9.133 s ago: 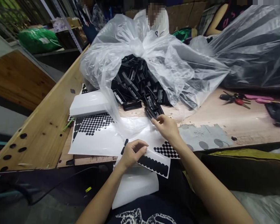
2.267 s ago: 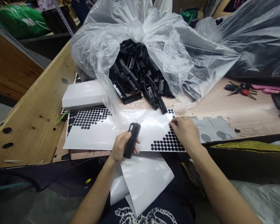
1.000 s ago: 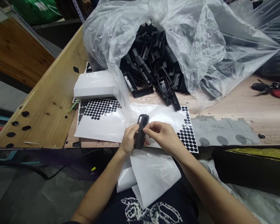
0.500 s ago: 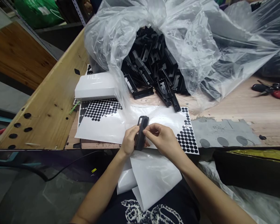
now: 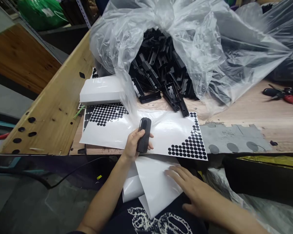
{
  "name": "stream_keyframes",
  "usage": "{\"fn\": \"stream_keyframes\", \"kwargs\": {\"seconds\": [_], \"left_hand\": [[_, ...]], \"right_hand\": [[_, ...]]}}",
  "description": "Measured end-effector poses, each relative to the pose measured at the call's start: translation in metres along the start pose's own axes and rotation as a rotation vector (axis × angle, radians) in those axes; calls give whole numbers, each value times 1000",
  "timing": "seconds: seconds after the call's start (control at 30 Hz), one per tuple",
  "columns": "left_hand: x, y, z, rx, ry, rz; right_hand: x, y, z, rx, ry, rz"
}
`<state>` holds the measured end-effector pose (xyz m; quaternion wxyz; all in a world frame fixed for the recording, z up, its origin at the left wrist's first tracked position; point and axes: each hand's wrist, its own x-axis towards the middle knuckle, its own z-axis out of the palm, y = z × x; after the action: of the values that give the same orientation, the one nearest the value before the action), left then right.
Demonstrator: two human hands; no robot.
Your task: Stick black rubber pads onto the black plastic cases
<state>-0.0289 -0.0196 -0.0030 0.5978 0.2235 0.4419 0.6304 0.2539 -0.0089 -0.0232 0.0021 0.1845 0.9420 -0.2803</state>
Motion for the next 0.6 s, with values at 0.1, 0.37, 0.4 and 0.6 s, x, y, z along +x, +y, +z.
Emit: {"fn": "stream_keyframes", "kwargs": {"seconds": [0.1, 0.37, 0.4, 0.6], "left_hand": [[0, 0, 0, -49, 13, 22], [-19, 25, -16, 150, -166, 65], [-21, 31, -19, 198, -164, 96], [-33, 59, -33, 347, 41, 201]], "right_hand": [[-17, 9, 34, -146, 90, 14], [38, -6, -66, 547, 205, 255], [46, -5, -80, 595, 240, 262], [88, 11, -108, 612, 300, 247]]}}
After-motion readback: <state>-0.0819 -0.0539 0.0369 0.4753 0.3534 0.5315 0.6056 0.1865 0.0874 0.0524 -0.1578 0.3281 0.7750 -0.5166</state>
